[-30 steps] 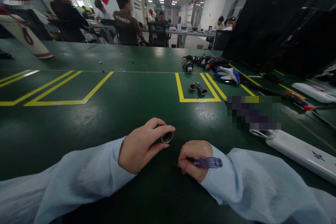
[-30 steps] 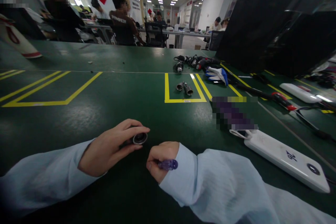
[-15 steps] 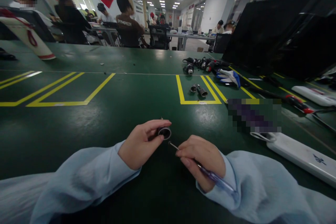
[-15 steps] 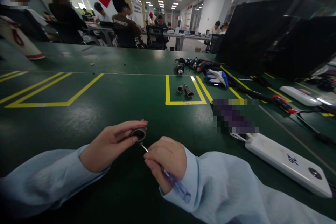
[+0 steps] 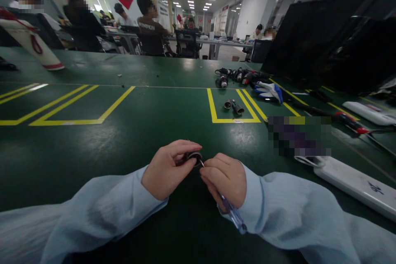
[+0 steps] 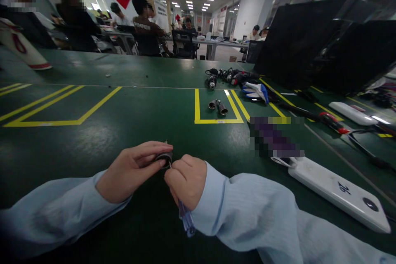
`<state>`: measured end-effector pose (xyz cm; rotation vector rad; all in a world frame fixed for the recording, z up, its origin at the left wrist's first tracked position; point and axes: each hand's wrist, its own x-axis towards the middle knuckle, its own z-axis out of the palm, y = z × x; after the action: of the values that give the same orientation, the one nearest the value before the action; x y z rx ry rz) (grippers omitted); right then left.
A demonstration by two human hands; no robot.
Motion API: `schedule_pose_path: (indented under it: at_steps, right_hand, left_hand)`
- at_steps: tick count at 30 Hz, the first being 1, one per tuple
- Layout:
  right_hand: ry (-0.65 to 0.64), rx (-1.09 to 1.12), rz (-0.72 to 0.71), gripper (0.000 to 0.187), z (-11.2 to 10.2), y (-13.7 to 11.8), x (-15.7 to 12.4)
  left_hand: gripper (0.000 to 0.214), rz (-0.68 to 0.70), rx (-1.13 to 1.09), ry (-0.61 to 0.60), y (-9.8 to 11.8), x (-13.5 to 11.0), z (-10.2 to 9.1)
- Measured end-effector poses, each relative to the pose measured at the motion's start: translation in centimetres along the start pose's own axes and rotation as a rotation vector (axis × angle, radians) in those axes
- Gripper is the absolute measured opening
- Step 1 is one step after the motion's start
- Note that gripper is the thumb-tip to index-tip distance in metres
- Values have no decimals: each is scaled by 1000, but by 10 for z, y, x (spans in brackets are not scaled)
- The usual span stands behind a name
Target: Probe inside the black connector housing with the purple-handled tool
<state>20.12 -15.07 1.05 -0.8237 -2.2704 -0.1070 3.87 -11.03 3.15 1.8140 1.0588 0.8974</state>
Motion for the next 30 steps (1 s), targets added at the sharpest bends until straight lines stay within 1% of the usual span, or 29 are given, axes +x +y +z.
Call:
schedule_pose_path:
  at_steps: [5, 11, 16, 19, 24, 28, 30]
  right_hand:
    - [-19, -41, -2, 24, 1, -4, 2]
    - [-30, -87, 8, 27, -1, -8, 3]
    - [-44, -85, 13, 29, -1, -8, 3]
    - [-33, -127, 16, 27, 0, -9, 3]
    - [-50, -172, 20, 28, 3, -9, 3]
    - [-55, -160, 13, 28, 3, -10, 4]
    - [-42, -91, 8, 25, -1, -10, 4]
  left_hand:
    - [21, 36, -19, 21, -6, 0, 1]
    - [21, 31, -33, 39, -8, 2, 0]
    - [22, 46, -3, 24, -10, 2, 0]
    - [23, 52, 1, 21, -10, 2, 1]
    - [23, 37, 3, 25, -6, 1, 2]
    - [22, 24, 1, 27, -6, 1, 2]
    - [22, 20, 2, 24, -7, 1, 1]
